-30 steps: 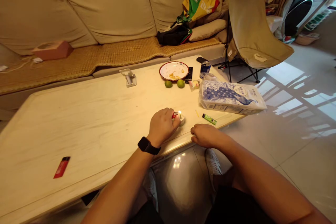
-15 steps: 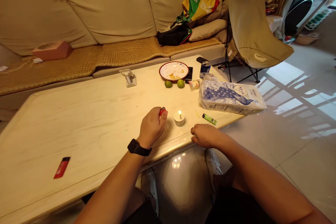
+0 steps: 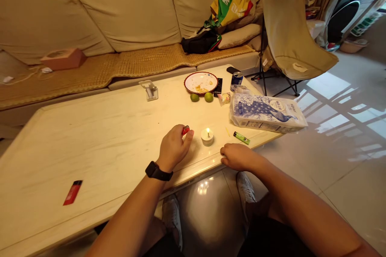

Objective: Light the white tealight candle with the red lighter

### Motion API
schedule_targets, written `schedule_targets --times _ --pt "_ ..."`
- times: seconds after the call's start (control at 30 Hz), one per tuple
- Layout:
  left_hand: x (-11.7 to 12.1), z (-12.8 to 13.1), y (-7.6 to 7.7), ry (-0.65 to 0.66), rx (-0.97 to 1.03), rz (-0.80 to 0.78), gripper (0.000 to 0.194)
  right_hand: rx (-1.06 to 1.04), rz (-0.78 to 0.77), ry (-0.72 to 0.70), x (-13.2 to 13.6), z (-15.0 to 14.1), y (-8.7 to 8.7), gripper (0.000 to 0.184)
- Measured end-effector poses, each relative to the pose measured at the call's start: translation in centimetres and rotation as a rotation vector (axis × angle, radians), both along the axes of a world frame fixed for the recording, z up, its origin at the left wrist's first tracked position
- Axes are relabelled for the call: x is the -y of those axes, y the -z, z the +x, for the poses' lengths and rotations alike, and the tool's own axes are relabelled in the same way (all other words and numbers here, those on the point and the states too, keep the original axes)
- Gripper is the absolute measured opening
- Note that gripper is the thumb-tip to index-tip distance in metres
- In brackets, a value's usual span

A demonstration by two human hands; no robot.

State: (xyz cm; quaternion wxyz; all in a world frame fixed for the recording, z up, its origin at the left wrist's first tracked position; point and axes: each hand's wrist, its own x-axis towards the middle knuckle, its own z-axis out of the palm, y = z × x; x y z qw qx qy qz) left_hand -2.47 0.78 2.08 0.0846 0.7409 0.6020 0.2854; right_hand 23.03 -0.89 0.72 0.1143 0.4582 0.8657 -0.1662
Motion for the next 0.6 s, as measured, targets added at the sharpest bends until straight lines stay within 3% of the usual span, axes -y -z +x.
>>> schedule_targets --times 0.4,0.6 --pt "0.0 -0.1 0.1 0.011 -0.068 0.005 0.032 0.003 -0.01 0.01 0.0 -0.2 -0.2 0.028" --pt "0.0 0.0 0.0 0.018 -0.089 0.021 0.031 -0.048 0.092 0.024 -0.5 -0.6 -1.1 0.032"
